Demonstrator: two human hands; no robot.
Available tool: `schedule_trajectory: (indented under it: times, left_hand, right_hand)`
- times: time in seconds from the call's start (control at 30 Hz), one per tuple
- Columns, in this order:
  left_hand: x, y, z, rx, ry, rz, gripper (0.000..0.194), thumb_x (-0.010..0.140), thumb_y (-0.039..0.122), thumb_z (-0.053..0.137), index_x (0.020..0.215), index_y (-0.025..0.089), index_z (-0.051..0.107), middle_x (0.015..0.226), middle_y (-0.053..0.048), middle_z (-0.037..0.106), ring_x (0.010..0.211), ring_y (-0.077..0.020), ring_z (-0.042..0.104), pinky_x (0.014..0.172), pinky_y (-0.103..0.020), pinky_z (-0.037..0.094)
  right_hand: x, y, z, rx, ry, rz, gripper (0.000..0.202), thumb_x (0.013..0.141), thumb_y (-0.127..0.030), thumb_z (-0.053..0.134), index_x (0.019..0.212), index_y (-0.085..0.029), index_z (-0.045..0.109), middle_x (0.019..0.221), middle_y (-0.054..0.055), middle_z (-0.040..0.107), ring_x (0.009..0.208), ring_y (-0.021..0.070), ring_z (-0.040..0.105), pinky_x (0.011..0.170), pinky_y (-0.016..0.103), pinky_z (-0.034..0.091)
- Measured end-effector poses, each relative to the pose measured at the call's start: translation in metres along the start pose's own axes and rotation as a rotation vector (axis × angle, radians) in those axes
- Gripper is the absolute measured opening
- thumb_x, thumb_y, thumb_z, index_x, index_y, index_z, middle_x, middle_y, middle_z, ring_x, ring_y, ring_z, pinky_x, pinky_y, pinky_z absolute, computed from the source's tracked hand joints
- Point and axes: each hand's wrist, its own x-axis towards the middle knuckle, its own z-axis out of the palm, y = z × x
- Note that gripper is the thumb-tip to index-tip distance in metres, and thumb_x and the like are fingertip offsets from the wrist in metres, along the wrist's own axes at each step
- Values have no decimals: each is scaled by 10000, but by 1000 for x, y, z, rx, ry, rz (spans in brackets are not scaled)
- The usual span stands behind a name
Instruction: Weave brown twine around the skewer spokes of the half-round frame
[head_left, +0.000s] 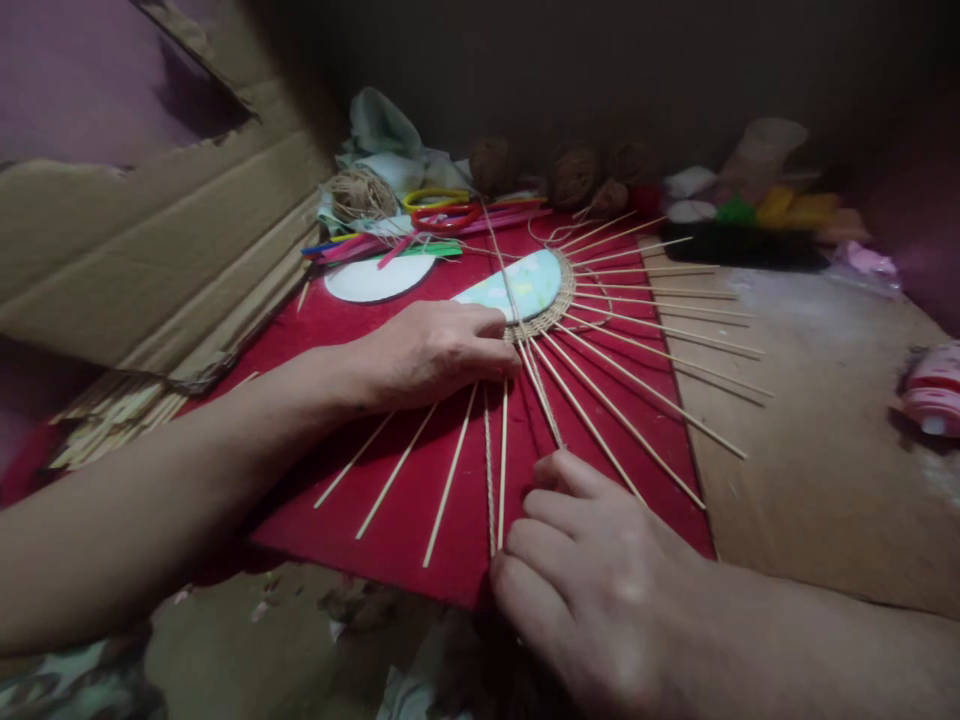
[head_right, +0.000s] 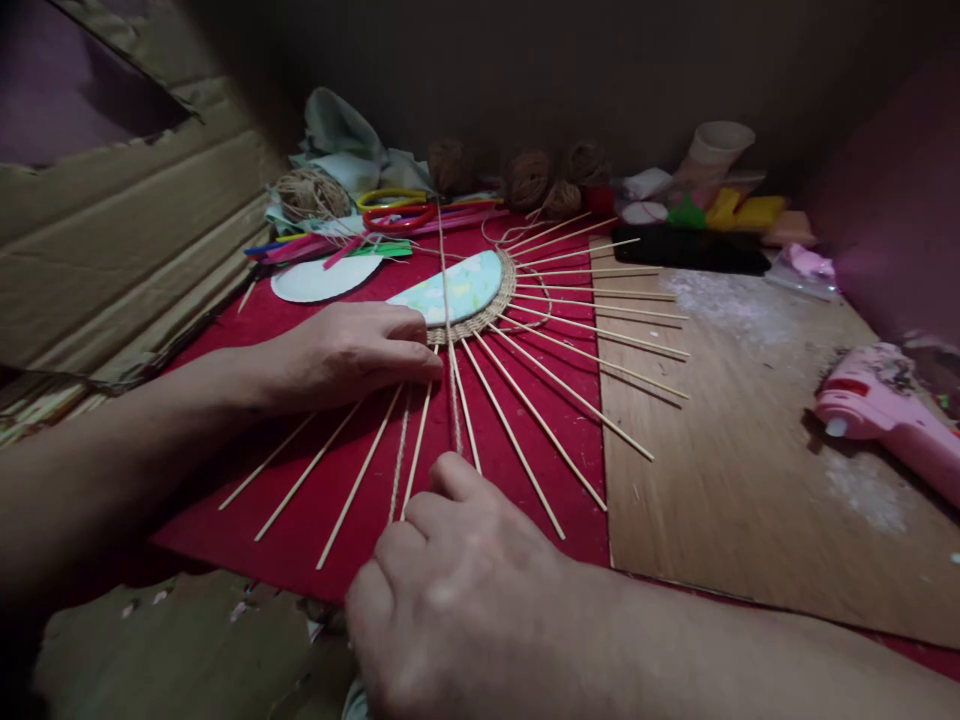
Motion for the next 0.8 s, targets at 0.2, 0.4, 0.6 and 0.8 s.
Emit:
schedule_trajectory:
  times: [0.2,0.4,0.6,0.8]
  left_hand:
    - [-1,1,2,142,-65,40,370,967,331,316,896,208,658,759,-34,498,672,-141,433,590,-266,306]
    - [-3,-1,9,276,10,165,383,989,275,240,978,203,615,787,-47,498,683,-152,433,588,-282,309]
    - [-3,-3,10,107,-8,15,299,978,320,307,982,229,592,785,-32,506,723,-151,484,611,-265,343]
    - [-4,-6,11,95,25,-13,292,977,361,336,1020,218,587,781,-25,512,689,-142,469,588,-269,317]
  right_hand:
    - [-3,-9,8,-160,72,-63,319,889,-155,410,599,-199,535,539,5,479,522,151,362,700,380,391]
    - [-3,-16,12,-213,96,-111,306,862,-107,413,594,-197,530,531,-5,467,478,137,325,598,350,358]
    - [-8,-17,9,-257,49,-123,365,885,-107,379,550,-210,481,497,-17,423,456,135,331,494,340,282]
    - [-9,-6,-11,-200,-125,-121,345,878,-90,368,597,-218,523,514,-13,477,465,141,379,515,338,324]
